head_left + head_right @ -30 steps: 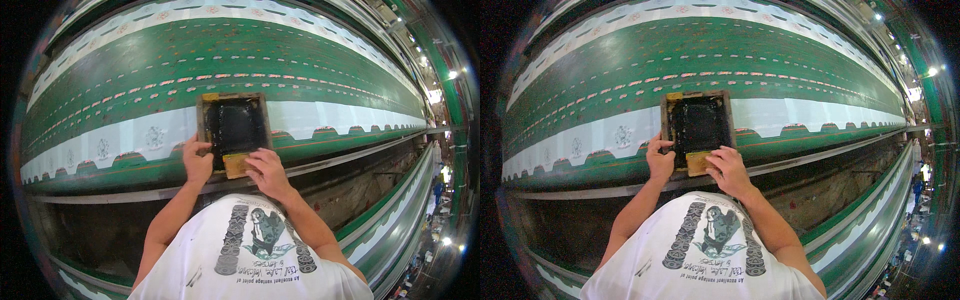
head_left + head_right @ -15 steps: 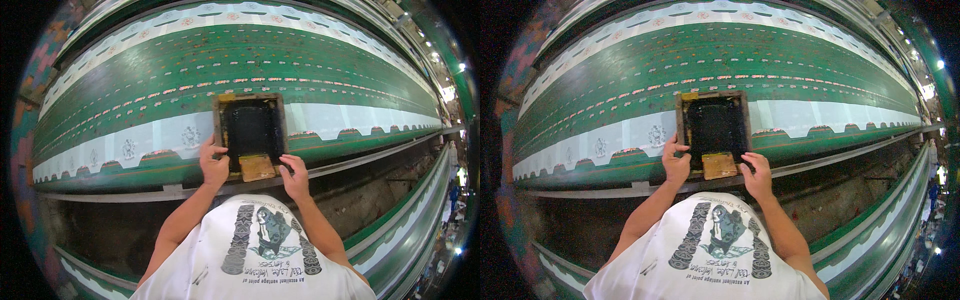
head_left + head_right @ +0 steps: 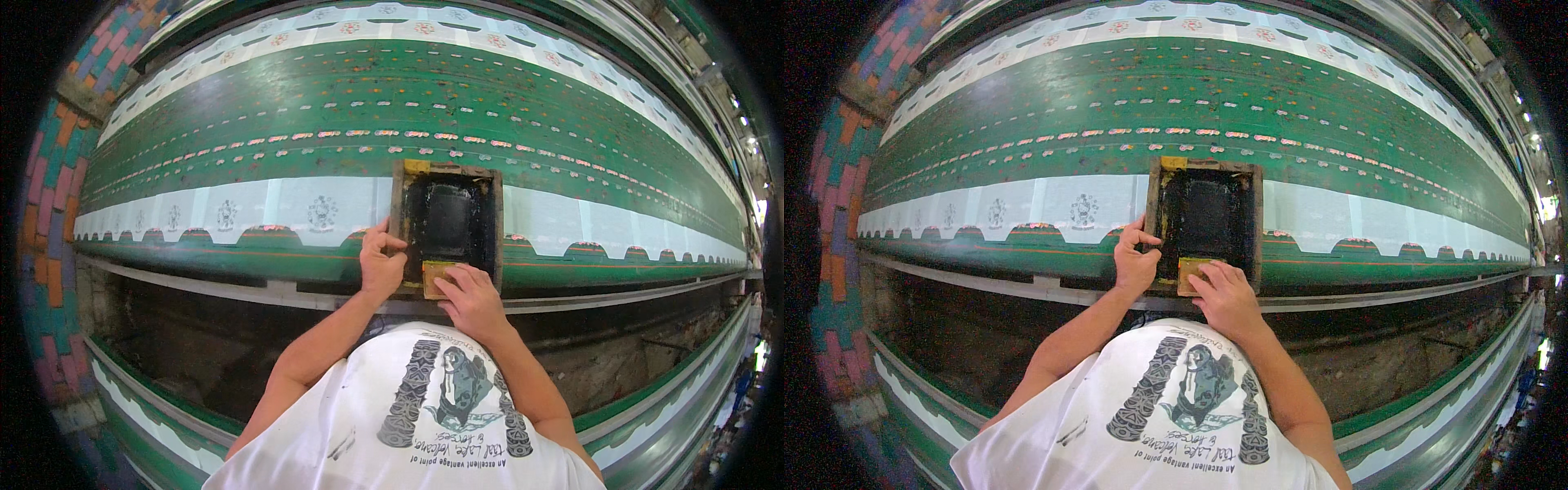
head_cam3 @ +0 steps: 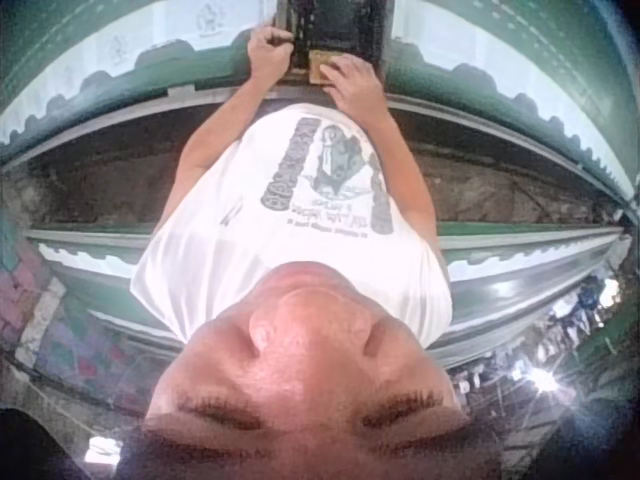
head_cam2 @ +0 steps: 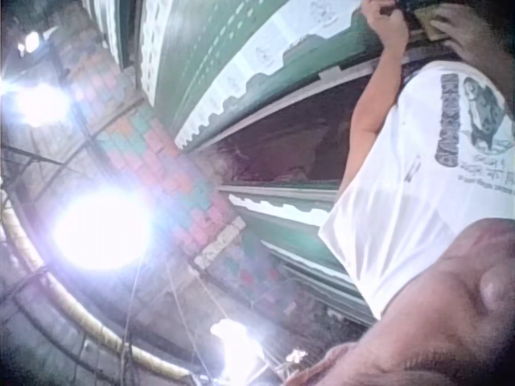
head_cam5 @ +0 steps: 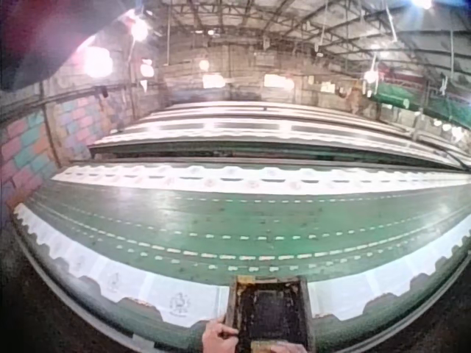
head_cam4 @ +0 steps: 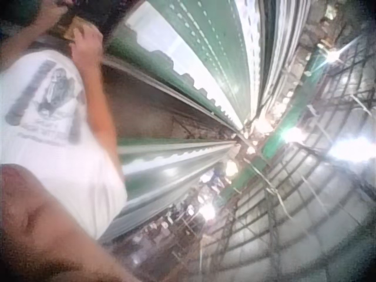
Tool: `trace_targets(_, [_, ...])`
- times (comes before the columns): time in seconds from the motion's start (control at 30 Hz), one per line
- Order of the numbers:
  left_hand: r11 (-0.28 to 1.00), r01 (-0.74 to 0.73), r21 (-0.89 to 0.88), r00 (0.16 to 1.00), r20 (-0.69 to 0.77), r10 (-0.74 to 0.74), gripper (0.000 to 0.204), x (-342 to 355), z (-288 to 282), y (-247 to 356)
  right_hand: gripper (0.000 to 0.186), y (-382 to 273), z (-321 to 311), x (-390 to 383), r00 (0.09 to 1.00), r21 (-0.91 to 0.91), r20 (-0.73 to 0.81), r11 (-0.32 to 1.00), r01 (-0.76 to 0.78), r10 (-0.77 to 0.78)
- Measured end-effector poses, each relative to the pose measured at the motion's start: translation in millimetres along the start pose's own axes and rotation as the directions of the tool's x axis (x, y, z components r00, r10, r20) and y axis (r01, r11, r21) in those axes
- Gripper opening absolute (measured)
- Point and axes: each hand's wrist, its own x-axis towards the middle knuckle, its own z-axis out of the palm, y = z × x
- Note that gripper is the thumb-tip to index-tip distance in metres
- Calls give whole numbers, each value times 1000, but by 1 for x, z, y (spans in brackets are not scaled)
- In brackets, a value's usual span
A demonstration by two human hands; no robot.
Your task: The person repeatedly rubs a wooden block over a screen-printing frame to transfer ink onto a moving textile on a conveyor belt. The person maintains a steady rhythm and keeps the block in contact with the frame throughout the process.
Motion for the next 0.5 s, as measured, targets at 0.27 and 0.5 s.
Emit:
trace_targets(0.27, [998,62,-25,998,19,-61,22,3,6,-2,39,31,-29,41,941,-2,335,999,-43,41])
trace_targets(0.5, [961,167,-220,985,90,-150,17,8,-6,-37,43,81,-35,128,893,19,443,994,-104,85])
